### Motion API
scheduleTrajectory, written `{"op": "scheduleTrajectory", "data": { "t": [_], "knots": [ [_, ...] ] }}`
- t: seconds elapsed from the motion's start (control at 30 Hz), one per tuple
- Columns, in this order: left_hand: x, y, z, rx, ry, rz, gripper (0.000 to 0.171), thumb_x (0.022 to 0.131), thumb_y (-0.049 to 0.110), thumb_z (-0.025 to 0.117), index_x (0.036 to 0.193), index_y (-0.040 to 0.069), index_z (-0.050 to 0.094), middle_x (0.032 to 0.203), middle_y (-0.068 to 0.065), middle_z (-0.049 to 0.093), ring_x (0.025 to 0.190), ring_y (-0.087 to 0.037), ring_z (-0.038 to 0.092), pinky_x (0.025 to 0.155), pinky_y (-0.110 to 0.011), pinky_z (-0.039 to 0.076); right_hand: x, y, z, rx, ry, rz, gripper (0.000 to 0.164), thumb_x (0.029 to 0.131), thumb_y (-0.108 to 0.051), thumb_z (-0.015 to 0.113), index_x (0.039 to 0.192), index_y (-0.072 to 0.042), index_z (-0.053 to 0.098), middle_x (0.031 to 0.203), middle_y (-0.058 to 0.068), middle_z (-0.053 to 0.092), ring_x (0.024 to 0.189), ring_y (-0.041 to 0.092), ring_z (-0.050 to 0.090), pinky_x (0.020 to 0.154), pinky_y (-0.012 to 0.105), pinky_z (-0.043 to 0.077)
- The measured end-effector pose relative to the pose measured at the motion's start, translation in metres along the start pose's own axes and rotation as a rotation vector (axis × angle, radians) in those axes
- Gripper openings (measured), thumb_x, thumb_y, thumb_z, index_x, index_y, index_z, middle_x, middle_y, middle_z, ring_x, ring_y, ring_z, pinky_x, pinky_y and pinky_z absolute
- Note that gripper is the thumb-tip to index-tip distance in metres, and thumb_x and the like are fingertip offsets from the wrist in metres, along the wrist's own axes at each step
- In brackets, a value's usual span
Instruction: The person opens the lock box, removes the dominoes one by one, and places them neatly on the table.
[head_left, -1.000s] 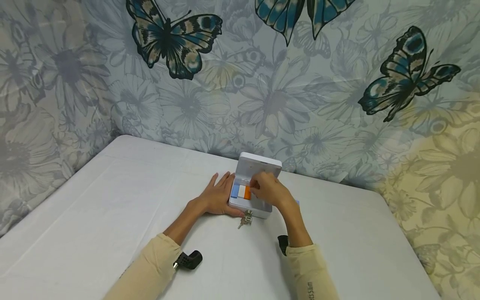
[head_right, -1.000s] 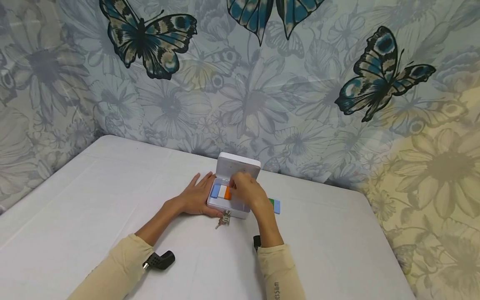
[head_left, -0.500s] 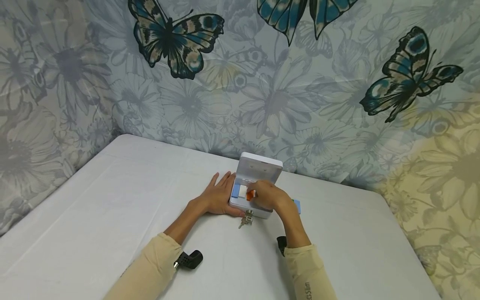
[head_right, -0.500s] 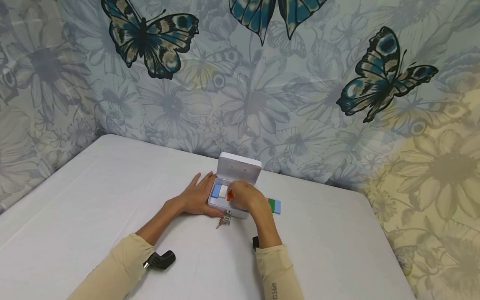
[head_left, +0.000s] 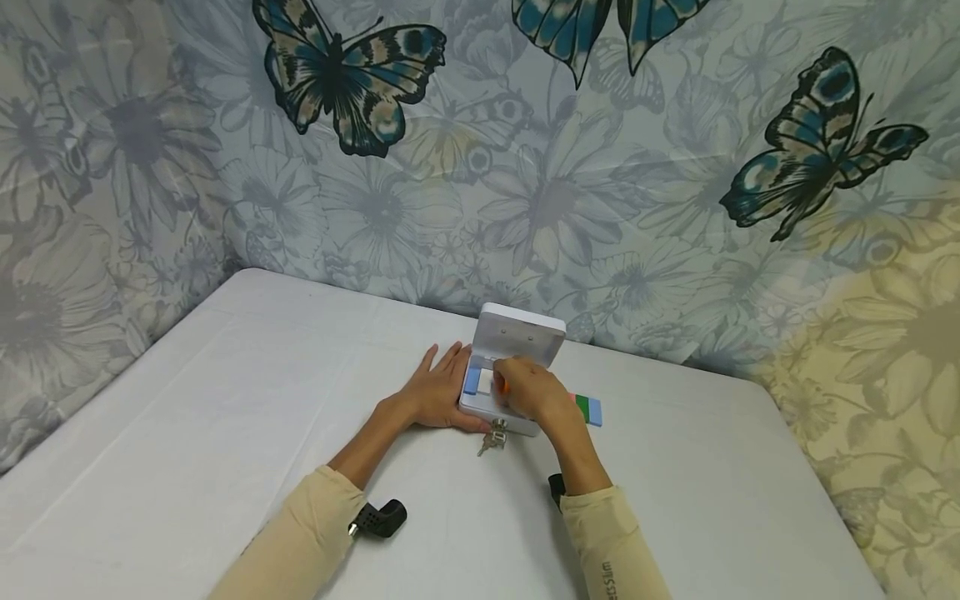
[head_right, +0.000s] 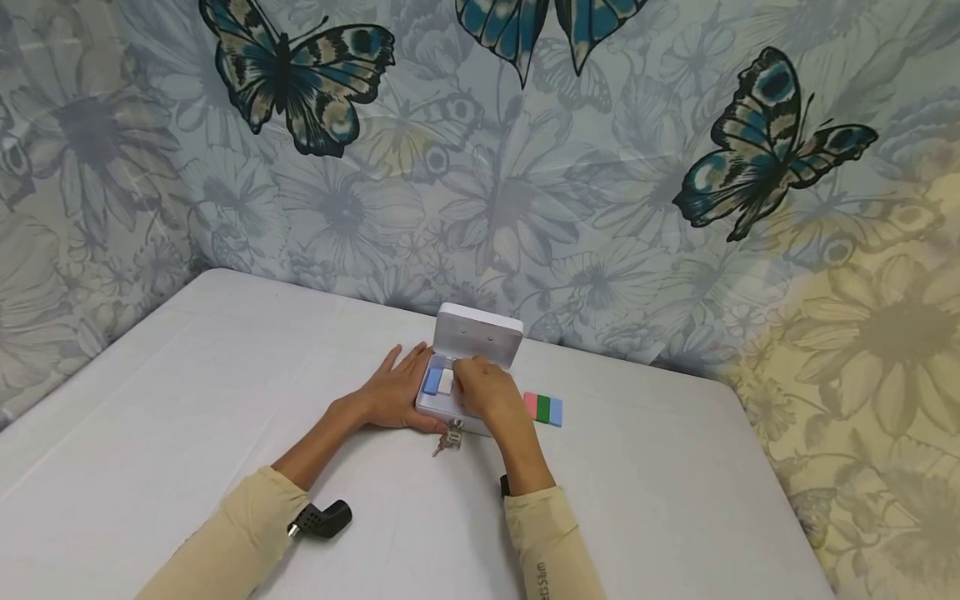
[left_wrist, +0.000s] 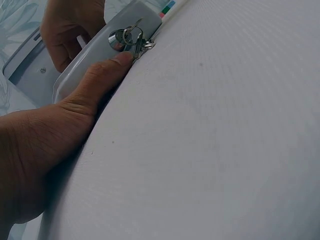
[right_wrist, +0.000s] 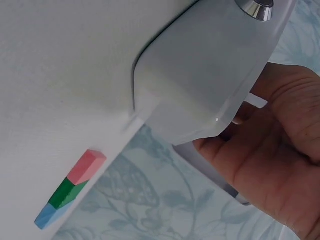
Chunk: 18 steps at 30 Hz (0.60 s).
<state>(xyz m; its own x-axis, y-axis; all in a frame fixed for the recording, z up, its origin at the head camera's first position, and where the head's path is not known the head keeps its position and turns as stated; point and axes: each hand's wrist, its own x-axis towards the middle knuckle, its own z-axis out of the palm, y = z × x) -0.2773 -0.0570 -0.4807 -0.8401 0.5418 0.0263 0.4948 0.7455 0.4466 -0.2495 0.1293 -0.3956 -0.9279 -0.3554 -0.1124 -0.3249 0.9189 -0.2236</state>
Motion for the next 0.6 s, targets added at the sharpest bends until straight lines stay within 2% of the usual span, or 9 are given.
{"op": "scheduleTrajectory", "data": {
  "t": [0.3,0.6],
  "knots": [
    [0.0005,0.0007,-0.0005,0.011,-0.008,-0.002,0.134,0.081,0.071,0.076,0.167,-0.001,0.002,0.177,-0.018,0.011,0.167,-0.034,0.003,0.133,-0.061,-0.003,-0.0013,0.0026,-0.0027,0.004,0.006,-0.023,0.025,0.09,0.008,0.071,0.11,-0.006,0.066,0.102,0.009,0.07,0.088,0.023,0.058,0.083,0.039,0.053],
    [-0.0024,0.0031,-0.0036,0.009,-0.008,0.001,0.131,0.083,0.065,0.077,0.166,-0.004,0.003,0.176,-0.02,0.012,0.166,-0.036,0.004,0.132,-0.062,-0.003,0.0032,0.0102,-0.0073,0.015,0.0,-0.073,0.02,0.087,0.011,0.07,0.101,-0.003,0.069,0.089,0.01,0.068,0.077,0.019,0.055,0.075,0.034,0.049]
  ]
}}
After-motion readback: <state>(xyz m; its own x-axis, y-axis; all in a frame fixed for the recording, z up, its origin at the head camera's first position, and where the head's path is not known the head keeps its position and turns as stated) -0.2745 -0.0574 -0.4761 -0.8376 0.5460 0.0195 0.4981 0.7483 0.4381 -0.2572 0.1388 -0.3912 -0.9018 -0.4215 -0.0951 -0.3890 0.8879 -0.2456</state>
